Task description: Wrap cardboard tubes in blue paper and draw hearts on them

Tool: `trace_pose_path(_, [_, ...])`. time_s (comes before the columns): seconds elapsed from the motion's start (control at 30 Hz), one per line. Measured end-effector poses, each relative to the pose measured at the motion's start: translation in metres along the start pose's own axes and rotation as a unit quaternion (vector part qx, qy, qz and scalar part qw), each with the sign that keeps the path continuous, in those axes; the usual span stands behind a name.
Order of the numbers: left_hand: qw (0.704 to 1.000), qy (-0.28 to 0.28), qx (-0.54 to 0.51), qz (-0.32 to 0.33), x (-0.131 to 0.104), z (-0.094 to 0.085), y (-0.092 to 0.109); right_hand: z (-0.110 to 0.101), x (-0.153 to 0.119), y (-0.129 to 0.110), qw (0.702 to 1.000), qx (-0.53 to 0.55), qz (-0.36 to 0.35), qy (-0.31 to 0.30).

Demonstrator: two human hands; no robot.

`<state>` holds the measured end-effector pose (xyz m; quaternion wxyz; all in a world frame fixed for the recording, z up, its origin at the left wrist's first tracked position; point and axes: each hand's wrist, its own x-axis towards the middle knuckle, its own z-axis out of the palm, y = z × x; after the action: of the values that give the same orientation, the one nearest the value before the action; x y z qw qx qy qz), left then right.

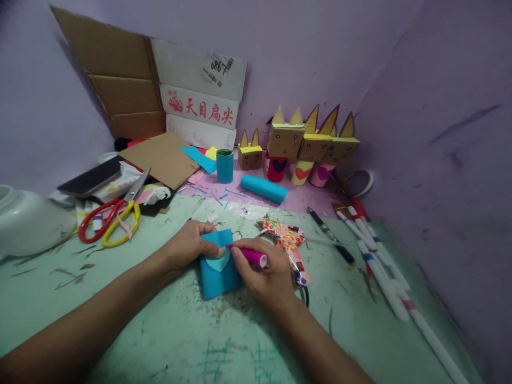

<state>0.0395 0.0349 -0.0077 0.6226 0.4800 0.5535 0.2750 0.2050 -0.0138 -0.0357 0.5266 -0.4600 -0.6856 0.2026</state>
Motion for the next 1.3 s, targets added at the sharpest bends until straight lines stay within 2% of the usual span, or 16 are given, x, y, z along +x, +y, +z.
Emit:
trace_pose_path(0.37, [1.0,0.001,-0.007,-0.005,0.0015,-0.0002,-0.001,-0.0036,-0.0029,0.001,1.0,-0.016,-0.006,0.015])
trace_pose_path(0.77, [1.0,0.004,-0.013,-0.002,0.0008,-0.0008,-0.0009,-0.0065,-0.0062,-0.0022,1.0,-0.022,-0.008,0.001])
trace_pose_path(1.0, [1.0,0.004,-0.006,-0.008,-0.0002,0.0004,0.0011,-0.0078,-0.0057,-0.0012,1.0,-0.02,-0.013,0.018])
trace_pose_path(1.3, [1.0,0.012,0.0,-0.008,0.0009,0.0003,-0.0002,-0.0053,-0.0054,0.0004,1.0,-0.015,-0.005,-0.004])
